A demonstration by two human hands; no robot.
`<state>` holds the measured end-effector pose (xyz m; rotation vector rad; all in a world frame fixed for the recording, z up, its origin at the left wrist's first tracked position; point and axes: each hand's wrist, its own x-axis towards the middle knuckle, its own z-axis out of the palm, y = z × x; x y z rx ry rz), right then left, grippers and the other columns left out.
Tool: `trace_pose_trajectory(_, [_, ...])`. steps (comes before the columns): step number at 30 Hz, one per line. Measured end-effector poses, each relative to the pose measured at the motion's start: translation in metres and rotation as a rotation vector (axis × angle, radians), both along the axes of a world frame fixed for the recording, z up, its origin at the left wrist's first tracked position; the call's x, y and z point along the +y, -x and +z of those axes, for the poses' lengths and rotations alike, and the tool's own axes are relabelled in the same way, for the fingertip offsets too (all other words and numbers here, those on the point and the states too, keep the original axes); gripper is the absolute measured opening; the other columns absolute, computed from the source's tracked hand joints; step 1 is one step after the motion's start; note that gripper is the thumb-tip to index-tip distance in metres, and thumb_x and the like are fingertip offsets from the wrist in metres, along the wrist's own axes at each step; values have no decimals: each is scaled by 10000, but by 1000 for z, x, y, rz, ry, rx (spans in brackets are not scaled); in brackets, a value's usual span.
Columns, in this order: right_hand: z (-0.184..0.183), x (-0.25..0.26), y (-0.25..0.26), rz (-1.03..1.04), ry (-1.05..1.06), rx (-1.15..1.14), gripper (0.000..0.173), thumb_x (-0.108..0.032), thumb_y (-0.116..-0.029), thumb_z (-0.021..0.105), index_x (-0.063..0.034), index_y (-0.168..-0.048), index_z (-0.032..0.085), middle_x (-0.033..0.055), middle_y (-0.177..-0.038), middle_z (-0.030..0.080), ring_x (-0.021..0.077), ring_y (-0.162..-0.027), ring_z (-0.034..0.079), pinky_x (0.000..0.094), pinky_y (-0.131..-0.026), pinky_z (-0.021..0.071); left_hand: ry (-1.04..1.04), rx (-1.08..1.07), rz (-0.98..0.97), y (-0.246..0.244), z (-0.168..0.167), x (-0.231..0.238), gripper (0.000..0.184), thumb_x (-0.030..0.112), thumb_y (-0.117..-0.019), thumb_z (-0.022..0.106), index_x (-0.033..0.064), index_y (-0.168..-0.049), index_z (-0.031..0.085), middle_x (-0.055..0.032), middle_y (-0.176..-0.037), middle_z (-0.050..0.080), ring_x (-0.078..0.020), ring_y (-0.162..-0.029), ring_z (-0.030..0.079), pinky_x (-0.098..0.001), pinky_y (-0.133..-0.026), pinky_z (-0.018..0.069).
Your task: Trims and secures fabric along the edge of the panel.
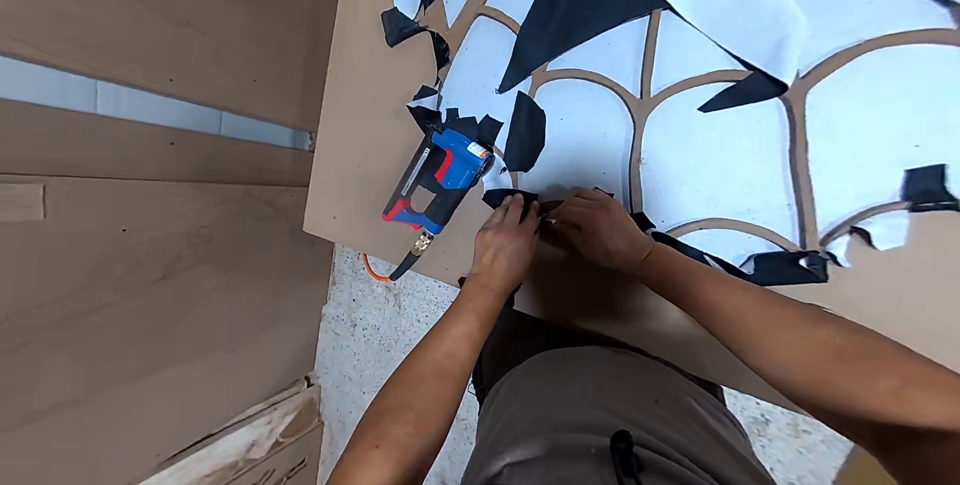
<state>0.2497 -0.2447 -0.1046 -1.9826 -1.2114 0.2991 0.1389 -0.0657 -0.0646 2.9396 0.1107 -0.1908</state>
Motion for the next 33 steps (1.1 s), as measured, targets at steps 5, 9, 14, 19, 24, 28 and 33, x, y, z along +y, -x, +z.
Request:
trace_pose_trajectory(5, [15, 11, -21, -113, 133, 433, 282, -315, -1058, 558, -114, -1030, 754, 76, -915, 727, 220, -872, 701, 497, -797, 559, 41, -145, 51, 2, -9, 2, 223, 164, -1022, 578, 40, -969, 755, -98, -1224, 744, -247, -1163, 715, -445, -860, 632])
trace_pose_trajectory(9, [13, 24, -38, 44, 105, 218, 281, -250, -1077, 509, -94, -1026, 738, 70, -968, 728, 227, -928, 707, 466, -819, 578, 27, -136, 51, -1, -8, 5, 225, 194, -1027, 585, 41, -979, 743, -97, -1192, 749, -250, -1103, 737, -452, -766, 639])
trace_pose_trajectory(14, [-12, 27, -54, 175, 34, -126, 303, -231, -1081, 454, -72, -998, 699, 109, -941, 688, 316, -913, 666, 470, -767, 537, -25, -122, 113, -5, -6, -4, 195, 177, -1007, 601, 43, -960, 735, -108, -1148, 757, -260, -1023, 758, -457, -714, 635])
trace_pose_trajectory(19, [-16, 29, -53, 67, -14, -35, 273, -211, -1064, 492, -83, -992, 722, 83, -941, 703, 266, -924, 673, 418, -804, 556, -104, -116, 184, -10, -5, -9, 178, 199, -995, 629, 64, -949, 735, -96, -1076, 748, -247, -875, 757, -453, -633, 614])
trace_pose_trajectory(24, [-13, 30, -51, 39, 19, 15, 278, -217, -1067, 493, -84, -1005, 730, 77, -952, 706, 252, -951, 673, 412, -837, 547, -70, -92, 205, -16, -1, -5, 162, 179, -995, 633, 63, -934, 729, -93, -1033, 733, -260, -841, 739, -465, -650, 606])
trace_pose_trajectory(28, [-17, 31, -49, 30, 31, -39, 266, -204, -1066, 494, -77, -1015, 722, 89, -960, 700, 276, -967, 665, 421, -841, 548, 25, -56, 278, -22, -3, 2, 173, 190, -999, 643, 44, -977, 732, -118, -1159, 699, -273, -1043, 705, -478, -857, 605])
trace_pose_trajectory(33, [-20, 32, -48, -1, 22, -47, 264, -208, -1064, 501, -78, -1001, 723, 86, -935, 691, 272, -941, 661, 413, -825, 545, 103, -62, 409, -20, 23, 40, 489, 459, -967, 675, 15, -1171, 691, -181, -1349, 608, -316, -1271, 590, -513, -1082, 494])
